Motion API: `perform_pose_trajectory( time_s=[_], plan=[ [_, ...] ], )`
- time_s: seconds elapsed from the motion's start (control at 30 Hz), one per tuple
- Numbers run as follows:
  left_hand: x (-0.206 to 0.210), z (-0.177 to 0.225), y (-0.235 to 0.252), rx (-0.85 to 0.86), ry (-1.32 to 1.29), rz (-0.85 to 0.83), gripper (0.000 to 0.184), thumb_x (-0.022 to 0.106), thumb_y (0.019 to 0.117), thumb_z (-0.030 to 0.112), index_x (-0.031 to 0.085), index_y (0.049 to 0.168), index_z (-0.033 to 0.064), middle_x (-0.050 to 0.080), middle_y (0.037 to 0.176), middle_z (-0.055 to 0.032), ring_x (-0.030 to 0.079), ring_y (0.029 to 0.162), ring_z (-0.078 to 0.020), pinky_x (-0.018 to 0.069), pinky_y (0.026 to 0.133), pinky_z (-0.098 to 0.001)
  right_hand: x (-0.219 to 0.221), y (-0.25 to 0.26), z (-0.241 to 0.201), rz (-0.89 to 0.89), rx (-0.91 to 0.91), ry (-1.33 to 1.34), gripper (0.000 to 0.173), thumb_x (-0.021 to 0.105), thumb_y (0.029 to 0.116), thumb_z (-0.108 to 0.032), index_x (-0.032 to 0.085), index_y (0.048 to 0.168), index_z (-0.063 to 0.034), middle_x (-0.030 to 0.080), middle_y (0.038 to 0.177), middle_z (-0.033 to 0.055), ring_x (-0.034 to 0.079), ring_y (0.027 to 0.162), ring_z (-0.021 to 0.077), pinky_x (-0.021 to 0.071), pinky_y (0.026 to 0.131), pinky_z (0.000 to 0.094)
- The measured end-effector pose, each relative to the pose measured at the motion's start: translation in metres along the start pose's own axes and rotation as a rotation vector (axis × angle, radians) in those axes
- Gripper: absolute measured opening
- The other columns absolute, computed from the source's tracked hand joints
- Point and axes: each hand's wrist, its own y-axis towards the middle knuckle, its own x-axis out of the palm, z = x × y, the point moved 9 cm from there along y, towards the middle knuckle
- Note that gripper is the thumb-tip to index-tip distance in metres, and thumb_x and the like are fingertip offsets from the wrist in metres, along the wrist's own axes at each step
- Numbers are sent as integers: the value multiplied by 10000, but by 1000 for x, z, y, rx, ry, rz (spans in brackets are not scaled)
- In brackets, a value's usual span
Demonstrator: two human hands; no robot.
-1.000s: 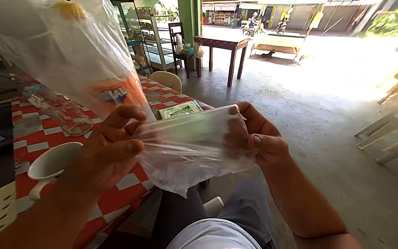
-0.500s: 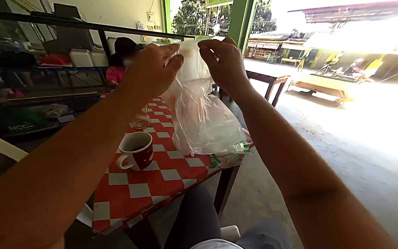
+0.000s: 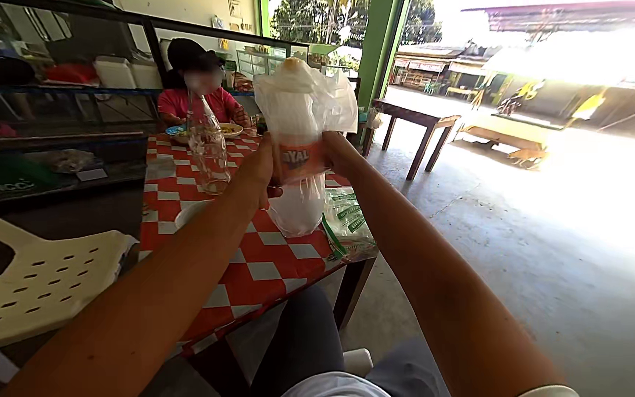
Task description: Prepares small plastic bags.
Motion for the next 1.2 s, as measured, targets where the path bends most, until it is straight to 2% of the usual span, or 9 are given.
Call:
perform_pose_trajectory(
  time_s=[0.07, 0.13, 0.23, 0.33, 0.53, 0.6, 0.7, 1.0, 1.2],
  plan=[
    [1, -22, -2, -53, -29, 24, 667, 270, 1050, 663, 547, 1330, 125, 583, 1013, -124, 547, 730, -204, 463, 608, -354, 5, 2, 19, -1, 86, 7, 596, 223, 1127, -454, 553, 1371, -22, 638, 1225, 208, 641, 1086, 297, 530, 916, 511],
    [1, -41, -2, -89, -69, 33, 658, 310, 1041, 668, 543, 1346, 134, 569, 988, -122, 524, 691, -196, 449, 579, -334, 9, 2, 38, -14, 121, 66, 628, 214, 1118, -499, 553, 1381, -40, 638, 1235, 199, 635, 1098, 293, 522, 926, 510],
    [3, -66, 2, -124, -89, 42, 688, 354, 999, 727, 585, 1248, 128, 563, 868, -106, 501, 593, -173, 431, 514, -293, 14, -1, 66, -36, 175, 110, 687, 192, 1104, -554, 561, 1376, -42, 645, 1242, 195, 634, 1122, 296, 518, 946, 517],
    [6, -82, 8, -183, -103, 18, 653, 342, 1019, 693, 577, 1194, 109, 537, 765, -98, 482, 504, -155, 428, 453, -268, 16, -6, 79, -48, 173, 77, 674, 172, 1110, -534, 546, 1404, -57, 634, 1277, 193, 624, 1152, 299, 508, 963, 528],
    [5, -105, 12, -188, -81, 28, 585, 370, 1038, 646, 590, 1200, 130, 567, 771, -80, 503, 521, -136, 428, 461, -256, 19, -9, 97, -65, 203, 55, 718, 159, 1102, -561, 567, 1372, -36, 630, 1266, 212, 619, 1147, 309, 503, 961, 533],
    [7, -112, 14, -183, -78, 8, 553, 365, 1052, 618, 575, 1218, 134, 588, 803, -77, 521, 537, -129, 440, 471, -255, 18, -14, 104, -66, 200, 30, 723, 132, 1113, -524, 552, 1388, -4, 600, 1324, 243, 592, 1208, 333, 476, 1001, 549],
    [7, -122, 17, -172, -86, 26, 511, 347, 1070, 579, 593, 1120, 134, 596, 720, -45, 519, 497, -117, 441, 447, -259, 19, -25, 109, -93, 191, -13, 755, 81, 1116, -499, 509, 1442, 32, 536, 1438, 281, 522, 1348, 373, 411, 1099, 579],
    [12, -132, 24, -142, -61, 24, 435, 343, 1081, 541, 538, 935, 181, 502, 602, 22, 445, 445, -70, 362, 415, -212, 21, -34, 112, -85, 225, -147, 768, 83, 1129, -454, 600, 1293, 90, 588, 1337, 313, 577, 1269, 394, 446, 1041, 585],
    [14, -144, 34, -178, -46, -2, 460, 366, 1049, 611, 528, 912, 203, 484, 605, 33, 412, 438, -59, 331, 403, -201, 21, -31, 117, -62, 238, -187, 767, 97, 1129, -462, 631, 1236, 79, 618, 1289, 297, 604, 1224, 388, 464, 1011, 589]
  ],
)
